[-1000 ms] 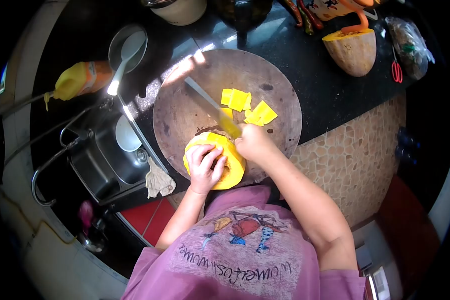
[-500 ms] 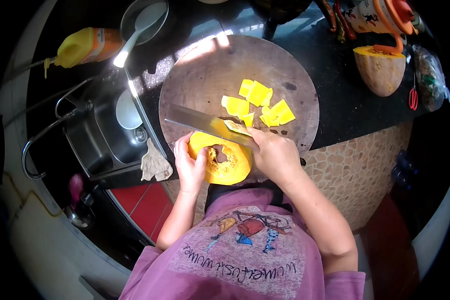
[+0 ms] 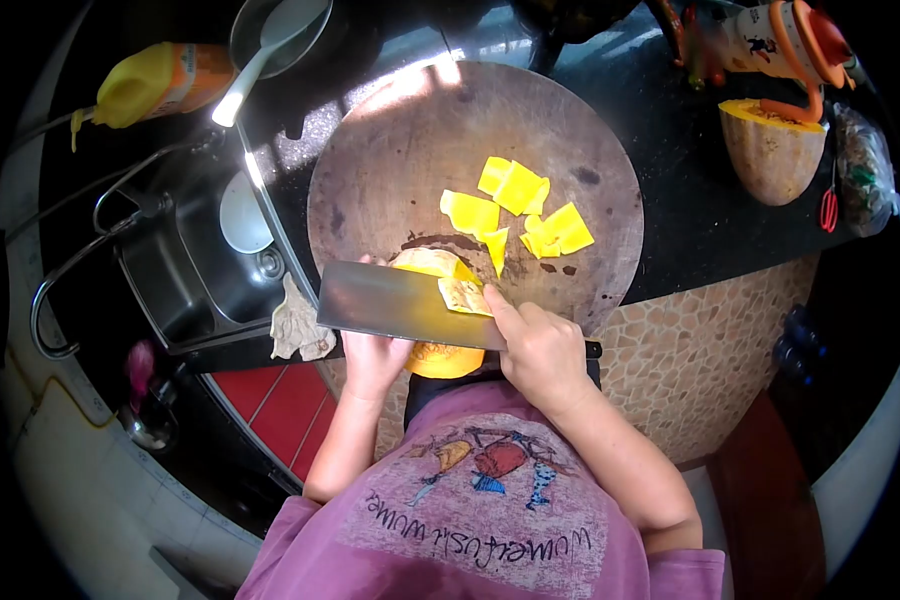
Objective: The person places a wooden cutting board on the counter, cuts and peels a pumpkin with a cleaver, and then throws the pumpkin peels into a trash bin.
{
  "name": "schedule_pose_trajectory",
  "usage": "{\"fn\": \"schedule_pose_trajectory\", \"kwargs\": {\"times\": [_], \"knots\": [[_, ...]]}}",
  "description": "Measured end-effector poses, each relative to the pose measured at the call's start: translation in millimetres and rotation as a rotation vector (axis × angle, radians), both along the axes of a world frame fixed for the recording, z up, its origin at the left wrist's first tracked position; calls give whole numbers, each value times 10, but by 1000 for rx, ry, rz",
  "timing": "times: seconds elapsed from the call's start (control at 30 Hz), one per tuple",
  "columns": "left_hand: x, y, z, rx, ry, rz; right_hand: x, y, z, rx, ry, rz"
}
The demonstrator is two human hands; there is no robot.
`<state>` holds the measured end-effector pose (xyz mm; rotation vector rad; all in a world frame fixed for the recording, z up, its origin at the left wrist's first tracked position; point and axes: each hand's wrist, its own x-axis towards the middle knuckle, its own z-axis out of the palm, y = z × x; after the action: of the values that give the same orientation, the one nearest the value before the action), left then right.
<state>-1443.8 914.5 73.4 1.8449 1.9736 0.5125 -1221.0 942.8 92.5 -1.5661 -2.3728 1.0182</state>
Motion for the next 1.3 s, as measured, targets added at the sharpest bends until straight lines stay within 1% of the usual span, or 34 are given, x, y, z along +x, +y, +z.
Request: {"fn": "schedule_pose_trajectory", "kwargs": {"times": [0.07, 0.1, 0.17, 0.2, 0.3, 0.37, 0.4, 0.47, 0.5, 0.57, 0.6, 0.73, 0.77, 0.8, 0.83, 0.9, 0.97, 1.0, 1.03, 1.1, 1.17, 1.2, 1.23, 1.3], "knots": [[29, -135, -60, 62, -64, -84, 2, -37, -16, -9, 27, -43], [58, -162, -114, 59, -65, -86, 2, -43, -15, -12, 26, -45], [137, -176, -213, 139, -228, -142, 0, -39, -6, -14, 9, -47], [169, -118, -189, 140, -244, -166, -1, -34, 6, -15, 8, -49], [129, -61, -221, 145, -300, -156, 13, -34, 34, -21, 12, -69], [-7, 216, -58, 267, -87, -63, 73, -47, 34, -99, 47, -142], [-108, 313, -120, 287, -46, -33, 103, -69, 12, -89, 47, -141], [-291, 610, -115, 227, -104, -69, 156, -125, -69, -131, 179, -329], [-343, 762, -128, 207, -122, -81, 188, -144, -81, -121, 185, -322], [-355, 1119, -169, 211, -77, -198, 250, -184, -95, -204, 196, -497], [-354, 1254, -249, 204, -68, -246, 270, -160, -51, -266, 152, -531], [-131, 1711, -406, 154, 20, -285, 338, -156, -38, -241, 167, -557], [-78, 1779, -420, 117, 82, -301, 353, -163, -38, -239, 159, -568], [-38, 1820, -426, 80, 145, -317, 370, -169, -40, -238, 153, -578], [-17, 1827, -449, 81, 147, -319, 389, -182, -52, -238, 155, -580], [6, 1804, -530, 134, 272, -359, 418, -222, -92, -253, 143, -584], [34, 1732, -566, 106, 263, -334, 426, -242, -88, -303, 142, -596], [58, 1713, -563, 147, 290, -359, 436, -233, -72, -340, 136, -602], [84, 1720, -558, 194, 315, -382, 437, -202, -45, -335, 137, -604], [56, 1755, -523, 190, 316, -394, 419, -165, 17, -314, 107, -569], [-4, 1782, -454, 181, 365, -478, 419, -154, 45, -313, 110, -564], [-41, 1786, -412, 268, 330, -488, 414, -124, 40, -307, 121, -556], [-112, 1767, -384, 272, 338, -484, 415, -120, 43, -303, 128, -552], [-331, 1668, -396, 287, 131, -397, 437, -142, 31, -315, 142, -579]]}}
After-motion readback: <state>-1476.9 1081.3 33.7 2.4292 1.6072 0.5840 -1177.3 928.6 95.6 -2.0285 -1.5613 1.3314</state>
